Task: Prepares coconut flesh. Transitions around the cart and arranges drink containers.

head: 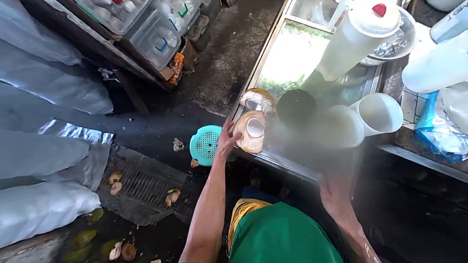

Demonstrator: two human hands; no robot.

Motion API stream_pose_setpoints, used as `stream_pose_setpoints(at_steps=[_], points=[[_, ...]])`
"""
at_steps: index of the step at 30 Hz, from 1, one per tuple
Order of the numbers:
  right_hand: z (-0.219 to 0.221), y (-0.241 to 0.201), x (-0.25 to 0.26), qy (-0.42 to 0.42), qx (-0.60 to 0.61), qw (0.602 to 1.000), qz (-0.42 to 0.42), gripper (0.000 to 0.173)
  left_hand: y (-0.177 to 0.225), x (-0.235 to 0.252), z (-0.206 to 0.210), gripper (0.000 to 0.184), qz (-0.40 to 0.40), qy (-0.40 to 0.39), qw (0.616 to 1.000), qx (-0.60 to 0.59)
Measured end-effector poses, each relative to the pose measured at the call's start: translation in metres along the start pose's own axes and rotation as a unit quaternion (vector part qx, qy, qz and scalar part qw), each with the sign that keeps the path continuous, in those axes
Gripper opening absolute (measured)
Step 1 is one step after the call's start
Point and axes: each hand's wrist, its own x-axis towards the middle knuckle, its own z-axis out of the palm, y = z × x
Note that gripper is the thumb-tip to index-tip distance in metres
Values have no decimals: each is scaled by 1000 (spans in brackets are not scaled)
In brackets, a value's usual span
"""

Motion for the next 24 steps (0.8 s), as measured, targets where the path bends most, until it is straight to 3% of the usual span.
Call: stream_pose_setpoints(at_steps=[5, 10, 16, 20, 24], points=[[25, -26, 19, -57, -47, 997, 13, 51, -16, -6, 26, 89, 3, 114, 993, -21], [37, -42, 31, -95, -153, 984, 7, 49, 1, 3, 23, 74, 68, 30, 995, 74], [60, -53, 52, -180, -251, 951, 32, 54, 2, -11, 42, 74, 107, 28, 987, 113], [7, -90, 39, -200, -332, 921, 49, 53, 6, -10, 40, 72, 100, 20, 985, 141], [-34, -88, 31, -142, -329, 934, 14, 45, 23, -3, 37, 72, 64, -13, 984, 166]])
